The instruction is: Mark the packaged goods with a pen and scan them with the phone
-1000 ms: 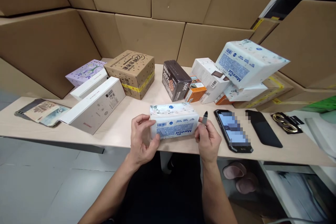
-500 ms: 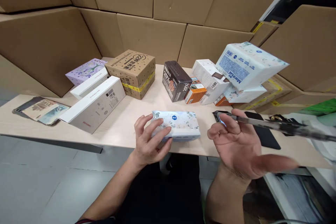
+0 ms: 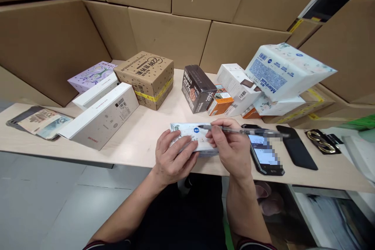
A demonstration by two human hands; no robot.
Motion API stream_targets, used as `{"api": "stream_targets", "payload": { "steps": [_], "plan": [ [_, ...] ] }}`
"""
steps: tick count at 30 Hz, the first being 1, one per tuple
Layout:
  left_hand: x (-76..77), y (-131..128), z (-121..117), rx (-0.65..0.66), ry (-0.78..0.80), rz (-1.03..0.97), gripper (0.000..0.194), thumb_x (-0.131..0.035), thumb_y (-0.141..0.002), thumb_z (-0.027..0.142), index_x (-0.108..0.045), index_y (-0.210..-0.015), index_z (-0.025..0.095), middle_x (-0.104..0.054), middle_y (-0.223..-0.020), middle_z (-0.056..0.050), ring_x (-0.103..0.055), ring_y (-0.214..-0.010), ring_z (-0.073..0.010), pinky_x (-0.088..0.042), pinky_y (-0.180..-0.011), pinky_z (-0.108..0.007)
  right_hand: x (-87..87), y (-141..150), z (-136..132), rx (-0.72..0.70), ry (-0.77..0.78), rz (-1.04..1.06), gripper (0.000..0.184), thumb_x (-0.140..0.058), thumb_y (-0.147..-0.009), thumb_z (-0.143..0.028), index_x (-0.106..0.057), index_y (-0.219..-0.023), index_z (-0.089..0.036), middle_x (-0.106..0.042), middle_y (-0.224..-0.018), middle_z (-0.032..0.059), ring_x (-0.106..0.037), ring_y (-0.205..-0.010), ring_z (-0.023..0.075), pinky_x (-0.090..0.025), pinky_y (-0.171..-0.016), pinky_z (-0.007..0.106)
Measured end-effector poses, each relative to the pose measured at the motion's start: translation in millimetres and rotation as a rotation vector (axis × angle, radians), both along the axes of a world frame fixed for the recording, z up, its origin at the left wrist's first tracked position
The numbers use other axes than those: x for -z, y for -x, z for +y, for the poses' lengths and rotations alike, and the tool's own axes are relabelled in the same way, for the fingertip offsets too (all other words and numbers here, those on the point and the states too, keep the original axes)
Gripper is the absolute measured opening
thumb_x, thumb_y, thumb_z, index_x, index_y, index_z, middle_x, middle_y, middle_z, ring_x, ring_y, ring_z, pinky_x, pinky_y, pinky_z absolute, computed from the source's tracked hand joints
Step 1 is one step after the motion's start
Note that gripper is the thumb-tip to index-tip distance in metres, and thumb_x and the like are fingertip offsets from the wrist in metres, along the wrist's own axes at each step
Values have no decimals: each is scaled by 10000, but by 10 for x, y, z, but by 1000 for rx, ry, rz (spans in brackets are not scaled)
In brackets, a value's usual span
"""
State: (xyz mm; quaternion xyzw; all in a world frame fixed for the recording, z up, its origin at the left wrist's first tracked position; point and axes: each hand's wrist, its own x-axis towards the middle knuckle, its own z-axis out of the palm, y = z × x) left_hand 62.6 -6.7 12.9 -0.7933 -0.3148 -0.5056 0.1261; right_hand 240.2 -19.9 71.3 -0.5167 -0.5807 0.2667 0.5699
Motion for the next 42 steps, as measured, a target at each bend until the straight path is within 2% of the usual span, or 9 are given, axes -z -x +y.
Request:
{"api": "stream_targets", "payload": {
  "steps": [4, 7, 11, 18, 31, 34, 36, 39, 42],
  "plan": [
    [1, -8, -1, -6, -3, -2, 403, -768, -761, 268, -686, -1155, 275, -743, -1007, -57, -637, -1070, -302, -502, -983, -512, 29, 1, -13, 56, -3, -64, 208, -563, -966, -410, -591, -893, -217, -657, -633, -46, -625, -541, 99, -478, -522, 205],
    [15, -7, -2, -2, 17, -1, 403, -758, -770, 274, -678, -1165, 289, -738, -1022, -53, -633, -1082, -305, -493, -991, -519, -2, 12, -18, 67, -23, -199, 199, -563, -964, -397, -598, -879, -220, -664, -670, -43, -639, -558, 99, -474, -548, 214],
    [21, -5, -4, 8, 15, -1, 419, -775, -754, 260, -673, -1160, 244, -737, -1017, -66, -613, -1093, -305, -487, -1003, -513, -39, 21, -10, 69, -58, -313, 181, -555, -969, -380, -601, -885, -226, -677, -692, -42, -652, -586, 103, -471, -580, 221],
    [7, -11, -9, 4, 25, -11, 399, -754, -776, 273, -677, -1167, 290, -731, -1025, -59, -624, -1096, -304, -484, -996, -516, -53, 49, -3, 62, -63, -383, 180, -533, -978, -379, -596, -905, -227, -686, -706, -36, -644, -579, 102, -468, -595, 220],
    [7, -12, -3, -9, 4, -2, 379, -758, -773, 272, -685, -1144, 270, -739, -1014, -58, -627, -1081, -301, -494, -995, -513, -57, 47, 15, 36, -94, -415, 167, -529, -978, -354, -591, -892, -225, -688, -724, -27, -655, -622, 106, -471, -614, 220],
    [-6, -15, -2, -10, -10, 2, 366, -767, -766, 268, -693, -1124, 258, -741, -1005, -61, -623, -1075, -300, -500, -988, -507, -28, 44, 4, 48, -84, -351, 157, -559, -965, -357, -598, -887, -226, -669, -699, -34, -639, -606, 108, -477, -610, 230],
    [-4, -14, -2, -11, -10, 2, 357, -768, -768, 262, -695, -1117, 267, -740, -1011, -54, -622, -1074, -297, -501, -988, -507, 3, 50, -14, 98, -108, -201, 144, -569, -964, -356, -596, -905, -228, -648, -688, -40, -624, -597, 107, -487, -603, 233],
    [15, -8, 0, -2, -12, -3, 378, -777, -765, 246, -690, -1132, 261, -735, -1028, -55, -611, -1092, -295, -498, -999, -507, 61, 29, -52, 186, -224, 91, 106, -556, -979, -332, -581, -975, -229, -637, -717, -45, -573, -538, 87, -467, -529, 219],
    [35, -7, 8, -6, -9, -15, 408, -783, -767, 229, -680, -1161, 258, -725, -1047, -66, -583, -1132, -300, -488, -1013, -514, 153, -100, -98, 328, -301, 150, 135, -552, -983, -322, -587, -1071, -226, -663, -797, -26, -549, -519, 78, -441, -492, 219]
  ]
}}
